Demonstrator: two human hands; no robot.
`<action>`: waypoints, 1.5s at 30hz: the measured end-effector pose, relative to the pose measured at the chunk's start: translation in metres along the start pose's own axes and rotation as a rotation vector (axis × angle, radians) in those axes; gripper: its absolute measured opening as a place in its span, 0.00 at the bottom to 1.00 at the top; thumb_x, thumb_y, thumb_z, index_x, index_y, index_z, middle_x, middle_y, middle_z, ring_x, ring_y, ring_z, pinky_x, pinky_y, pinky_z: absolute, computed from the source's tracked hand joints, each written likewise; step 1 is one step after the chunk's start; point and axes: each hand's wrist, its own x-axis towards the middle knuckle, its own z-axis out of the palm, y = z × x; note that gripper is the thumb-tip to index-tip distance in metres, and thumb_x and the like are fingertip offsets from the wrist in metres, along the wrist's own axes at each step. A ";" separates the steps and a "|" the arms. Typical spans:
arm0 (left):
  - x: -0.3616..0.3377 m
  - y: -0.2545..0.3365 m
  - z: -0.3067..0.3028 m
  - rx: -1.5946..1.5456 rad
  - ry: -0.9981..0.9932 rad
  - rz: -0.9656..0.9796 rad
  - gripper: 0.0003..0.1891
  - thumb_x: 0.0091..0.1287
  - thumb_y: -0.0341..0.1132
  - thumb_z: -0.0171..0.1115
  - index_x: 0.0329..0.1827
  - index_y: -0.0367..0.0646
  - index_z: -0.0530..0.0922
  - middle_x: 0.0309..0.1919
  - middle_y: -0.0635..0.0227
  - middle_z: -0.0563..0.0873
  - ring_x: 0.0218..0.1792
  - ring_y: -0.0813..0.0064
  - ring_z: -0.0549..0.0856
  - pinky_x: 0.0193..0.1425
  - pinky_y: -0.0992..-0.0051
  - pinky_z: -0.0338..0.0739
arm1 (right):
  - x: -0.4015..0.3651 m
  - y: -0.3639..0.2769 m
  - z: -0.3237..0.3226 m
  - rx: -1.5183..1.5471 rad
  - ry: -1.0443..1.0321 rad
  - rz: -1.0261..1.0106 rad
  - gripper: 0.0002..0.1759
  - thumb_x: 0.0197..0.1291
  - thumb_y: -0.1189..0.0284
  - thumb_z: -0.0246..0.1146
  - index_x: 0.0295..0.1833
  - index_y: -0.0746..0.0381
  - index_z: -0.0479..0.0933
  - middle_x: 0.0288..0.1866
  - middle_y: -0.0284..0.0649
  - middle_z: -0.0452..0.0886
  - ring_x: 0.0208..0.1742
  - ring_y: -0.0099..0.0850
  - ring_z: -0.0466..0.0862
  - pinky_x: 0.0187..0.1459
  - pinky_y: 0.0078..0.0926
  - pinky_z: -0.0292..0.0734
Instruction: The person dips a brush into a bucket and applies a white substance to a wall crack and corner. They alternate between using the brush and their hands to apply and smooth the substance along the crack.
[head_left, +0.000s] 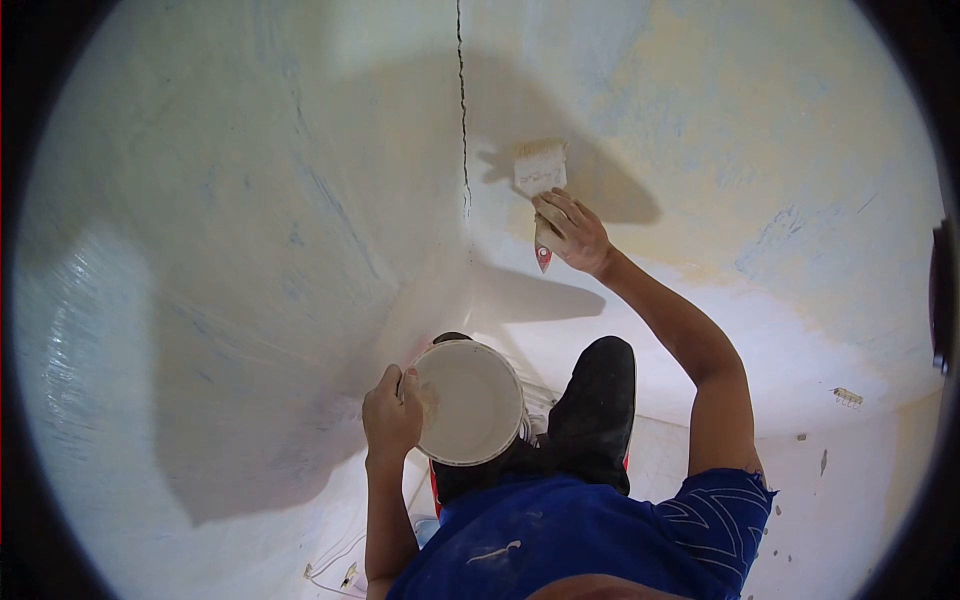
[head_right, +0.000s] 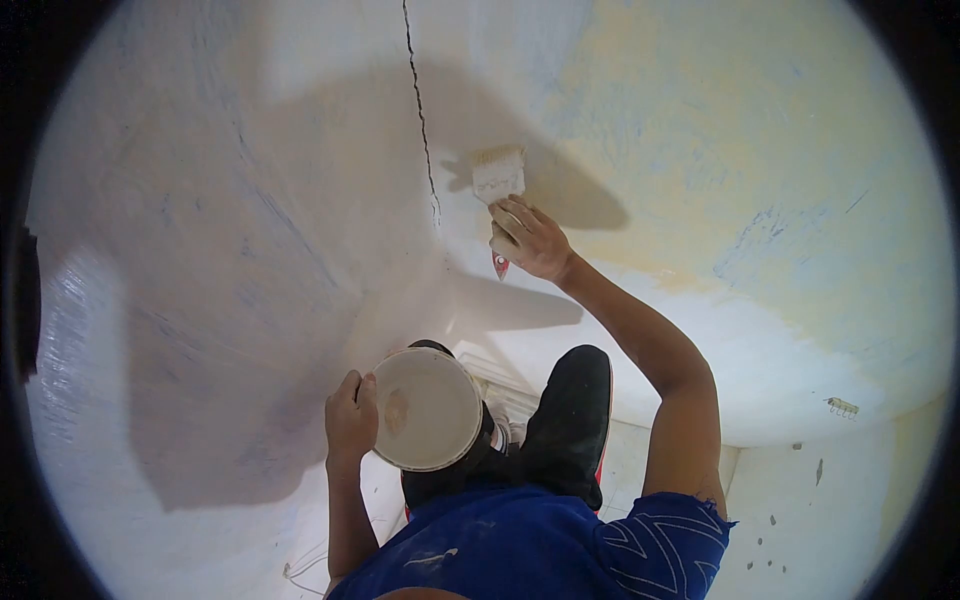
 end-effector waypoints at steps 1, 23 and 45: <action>0.000 0.000 0.000 -0.003 -0.001 0.006 0.20 0.79 0.44 0.55 0.33 0.36 0.72 0.26 0.41 0.80 0.31 0.34 0.81 0.37 0.47 0.72 | 0.000 -0.001 0.000 0.000 0.001 -0.001 0.11 0.51 0.75 0.73 0.36 0.57 0.77 0.60 0.44 0.82 0.63 0.41 0.84 0.64 0.39 0.86; 0.001 -0.005 -0.002 -0.056 -0.027 -0.023 0.21 0.80 0.45 0.56 0.33 0.35 0.71 0.23 0.42 0.73 0.24 0.44 0.71 0.33 0.55 0.70 | 0.055 -0.178 -0.108 1.446 -0.637 0.963 0.06 0.65 0.77 0.71 0.44 0.66 0.81 0.43 0.43 0.88 0.46 0.35 0.90 0.52 0.33 0.84; 0.000 -0.003 0.000 -0.027 -0.007 -0.048 0.20 0.80 0.43 0.55 0.34 0.34 0.72 0.22 0.43 0.75 0.22 0.49 0.72 0.33 0.56 0.70 | 0.070 -0.237 -0.044 1.231 -1.329 0.452 0.27 0.59 0.72 0.71 0.66 0.55 0.79 0.56 0.50 0.88 0.62 0.51 0.85 0.65 0.49 0.77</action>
